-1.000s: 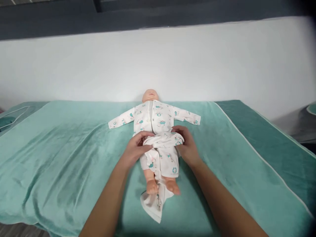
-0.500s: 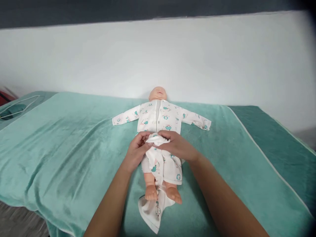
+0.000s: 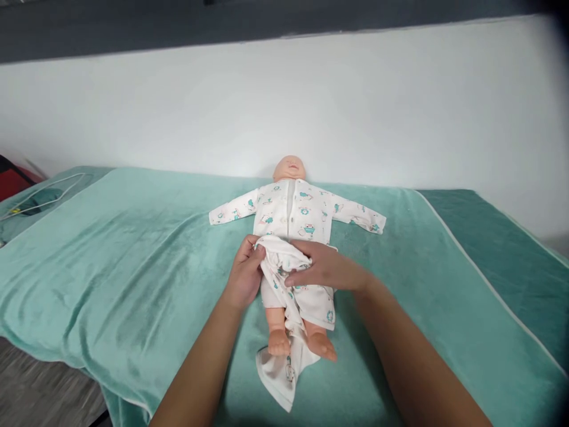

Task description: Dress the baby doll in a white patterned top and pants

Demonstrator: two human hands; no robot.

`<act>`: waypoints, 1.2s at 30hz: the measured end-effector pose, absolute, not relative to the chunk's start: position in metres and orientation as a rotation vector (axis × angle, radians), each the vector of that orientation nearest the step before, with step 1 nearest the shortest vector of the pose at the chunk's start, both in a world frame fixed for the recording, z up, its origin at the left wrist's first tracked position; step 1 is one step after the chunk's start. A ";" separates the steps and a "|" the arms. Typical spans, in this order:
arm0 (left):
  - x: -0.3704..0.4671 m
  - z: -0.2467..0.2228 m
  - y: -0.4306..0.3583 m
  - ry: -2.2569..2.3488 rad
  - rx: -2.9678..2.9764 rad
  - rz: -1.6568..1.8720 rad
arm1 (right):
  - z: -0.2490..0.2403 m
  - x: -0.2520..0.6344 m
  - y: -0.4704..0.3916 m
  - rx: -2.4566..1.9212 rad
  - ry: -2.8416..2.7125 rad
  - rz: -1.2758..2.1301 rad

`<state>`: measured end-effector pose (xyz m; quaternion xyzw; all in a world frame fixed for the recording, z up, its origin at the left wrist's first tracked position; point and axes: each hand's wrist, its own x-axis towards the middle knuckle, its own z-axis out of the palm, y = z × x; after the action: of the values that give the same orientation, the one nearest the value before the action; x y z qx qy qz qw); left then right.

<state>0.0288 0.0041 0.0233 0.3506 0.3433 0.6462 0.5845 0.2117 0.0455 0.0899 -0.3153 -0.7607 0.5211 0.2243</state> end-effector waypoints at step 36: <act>0.035 0.029 0.005 0.911 0.855 1.620 | 0.091 0.217 0.039 -0.936 -2.231 1.484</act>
<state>0.0346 0.0051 0.0293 0.3568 0.3802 0.6759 0.5208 0.2165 0.0393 0.0912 -0.3260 -0.7770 0.5168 0.1514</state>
